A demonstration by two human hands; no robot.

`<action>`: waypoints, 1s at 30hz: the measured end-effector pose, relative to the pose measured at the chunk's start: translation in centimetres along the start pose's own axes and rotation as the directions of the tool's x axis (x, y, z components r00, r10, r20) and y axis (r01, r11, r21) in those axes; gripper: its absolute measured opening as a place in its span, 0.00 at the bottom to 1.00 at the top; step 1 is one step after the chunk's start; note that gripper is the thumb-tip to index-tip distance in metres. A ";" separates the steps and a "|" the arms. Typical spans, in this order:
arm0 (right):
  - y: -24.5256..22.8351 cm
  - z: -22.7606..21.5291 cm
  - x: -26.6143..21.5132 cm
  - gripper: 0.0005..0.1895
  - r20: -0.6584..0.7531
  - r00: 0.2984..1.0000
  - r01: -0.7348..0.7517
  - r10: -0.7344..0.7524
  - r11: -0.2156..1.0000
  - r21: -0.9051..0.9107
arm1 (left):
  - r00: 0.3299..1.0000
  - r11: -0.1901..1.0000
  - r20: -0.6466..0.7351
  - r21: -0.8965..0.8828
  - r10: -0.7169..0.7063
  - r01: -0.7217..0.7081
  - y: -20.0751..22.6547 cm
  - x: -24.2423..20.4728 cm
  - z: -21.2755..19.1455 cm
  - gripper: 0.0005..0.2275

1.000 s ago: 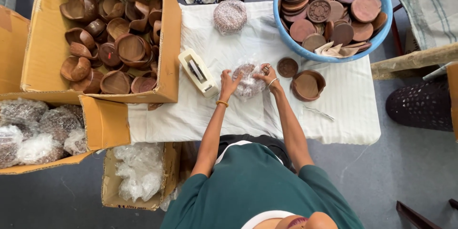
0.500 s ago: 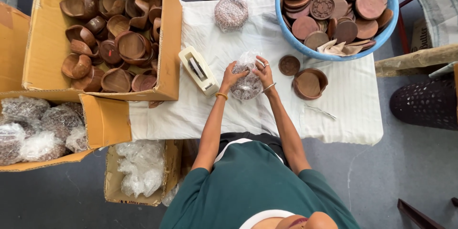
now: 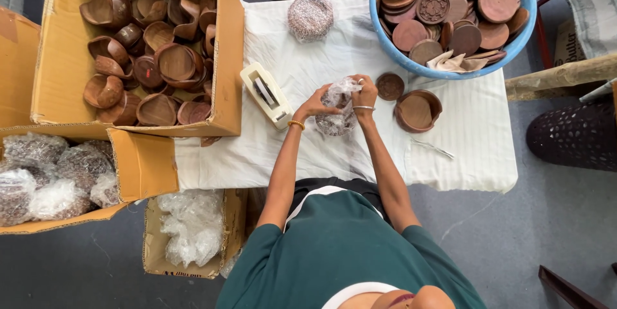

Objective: The person wipes a small wooden bowl with a cloth, then wraps it in bubble wrap and secures it with tape. They repeat the wrapping process for a second wooden item. The wrapped items are placed on the table next to a blue basin filled with wooden coasters and a cardboard box of wooden bowls.

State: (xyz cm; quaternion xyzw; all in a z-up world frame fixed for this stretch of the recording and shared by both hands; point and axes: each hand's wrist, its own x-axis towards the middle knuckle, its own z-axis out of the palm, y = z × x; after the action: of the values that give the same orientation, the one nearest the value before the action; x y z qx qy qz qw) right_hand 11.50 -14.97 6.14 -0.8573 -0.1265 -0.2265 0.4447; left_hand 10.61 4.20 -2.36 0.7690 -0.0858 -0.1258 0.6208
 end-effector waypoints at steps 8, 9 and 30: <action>0.0 0.1 0.7 0.19 0.301 0.922 -0.352 0.243 0.851 0.391 | 0.999 0.974 -0.042 0.228 -0.007 0.016 2.3 -0.6 0.1 0.41; 1.2 0.6 0.3 0.22 0.422 0.899 -0.322 0.114 0.825 0.464 | 0.993 0.966 -0.112 0.255 -0.023 0.051 2.1 -0.5 0.4 0.37; 4.6 -0.5 1.1 0.43 0.759 0.649 -0.524 0.050 0.753 0.399 | 0.988 0.999 -0.153 0.043 -0.003 0.010 1.1 -0.1 1.0 0.47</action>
State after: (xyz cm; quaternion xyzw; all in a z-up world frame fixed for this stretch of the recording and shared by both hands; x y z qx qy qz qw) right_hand 14.20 -17.99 3.71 -0.7027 -0.2048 0.2491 0.6342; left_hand 10.23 3.09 -1.44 0.7901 -0.0381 -0.0668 0.6081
